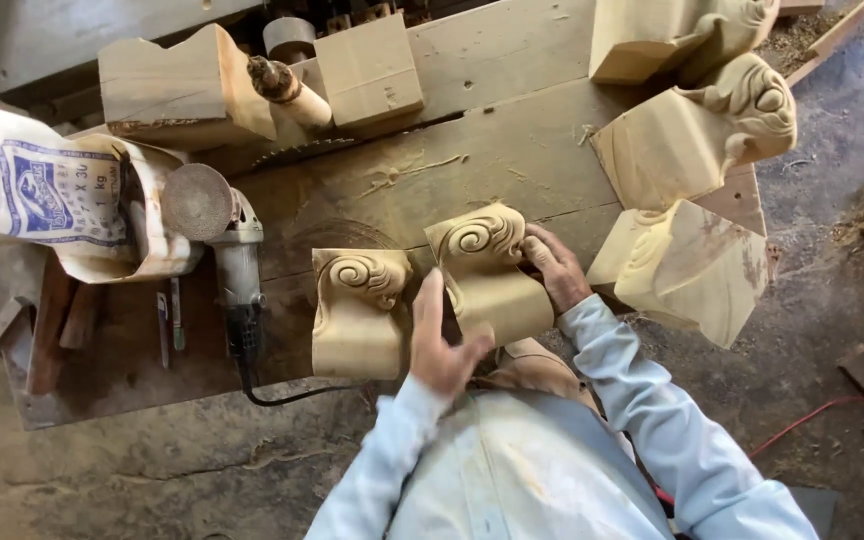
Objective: Sanding carved wooden blocks using a power sander and marking them with a pen in a workshop.
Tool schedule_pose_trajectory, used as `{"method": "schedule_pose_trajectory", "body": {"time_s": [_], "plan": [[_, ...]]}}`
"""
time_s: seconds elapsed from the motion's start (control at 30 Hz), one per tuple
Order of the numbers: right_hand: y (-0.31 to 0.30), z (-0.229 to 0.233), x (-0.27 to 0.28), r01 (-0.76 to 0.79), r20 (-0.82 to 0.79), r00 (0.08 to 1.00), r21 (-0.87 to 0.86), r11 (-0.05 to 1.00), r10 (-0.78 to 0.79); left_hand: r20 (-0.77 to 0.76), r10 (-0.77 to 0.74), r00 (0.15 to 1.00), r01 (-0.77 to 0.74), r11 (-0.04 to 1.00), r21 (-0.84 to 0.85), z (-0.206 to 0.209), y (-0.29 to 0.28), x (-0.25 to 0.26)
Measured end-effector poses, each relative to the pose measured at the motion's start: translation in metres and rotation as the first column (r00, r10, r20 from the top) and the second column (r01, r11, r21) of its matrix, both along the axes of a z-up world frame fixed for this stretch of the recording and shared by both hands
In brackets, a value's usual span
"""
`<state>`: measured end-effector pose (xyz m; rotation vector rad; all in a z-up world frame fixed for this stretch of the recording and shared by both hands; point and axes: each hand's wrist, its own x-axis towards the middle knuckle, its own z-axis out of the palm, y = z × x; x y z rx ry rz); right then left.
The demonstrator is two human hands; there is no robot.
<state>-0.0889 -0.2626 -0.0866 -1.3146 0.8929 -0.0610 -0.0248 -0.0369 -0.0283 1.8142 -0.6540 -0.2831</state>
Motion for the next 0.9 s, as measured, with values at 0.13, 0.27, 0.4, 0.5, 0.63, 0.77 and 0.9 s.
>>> {"method": "schedule_pose_trajectory", "body": {"time_s": [0.13, 0.27, 0.4, 0.5, 0.63, 0.77, 0.9], "plan": [[0.014, 0.024, 0.008, -0.020, 0.072, 0.997, -0.065, 0.998, 0.025, -0.390, 0.134, 0.911, -0.103, 0.990, 0.101, -0.074, -0.027, 0.010], [0.013, 0.018, 0.000, -0.030, 0.115, 0.992, -0.109, 0.994, 0.043, -0.552, -0.042, 0.833, -0.187, 0.917, -0.351, -0.058, -0.039, 0.004], [0.019, 0.107, 0.002, -0.098, 0.090, 0.989, -0.168, 0.981, 0.114, -0.541, -0.229, 0.809, -0.148, 0.812, -0.565, -0.020, -0.035, 0.000], [0.030, 0.170, -0.009, -0.173, 0.085, 0.975, -0.279, 0.945, 0.203, -0.658, -0.363, 0.660, -0.224, 0.741, -0.633, -0.004, -0.012, -0.017], [0.077, 0.268, 0.003, -0.267, 0.127, 0.930, -0.411, 0.872, 0.345, -0.862, -0.161, 0.481, -0.288, 0.899, -0.329, 0.095, 0.059, 0.039], [0.123, 0.316, 0.039, -0.495, 0.480, 0.622, -0.370, 0.786, 0.618, -0.441, -0.509, 0.739, 0.248, 0.814, -0.524, 0.174, 0.091, 0.101], [0.176, 0.242, 0.065, -0.375, 0.310, 0.589, -0.713, 0.592, 0.746, -0.457, -0.437, 0.775, 0.225, 0.866, -0.447, 0.159, 0.137, 0.133]]}}
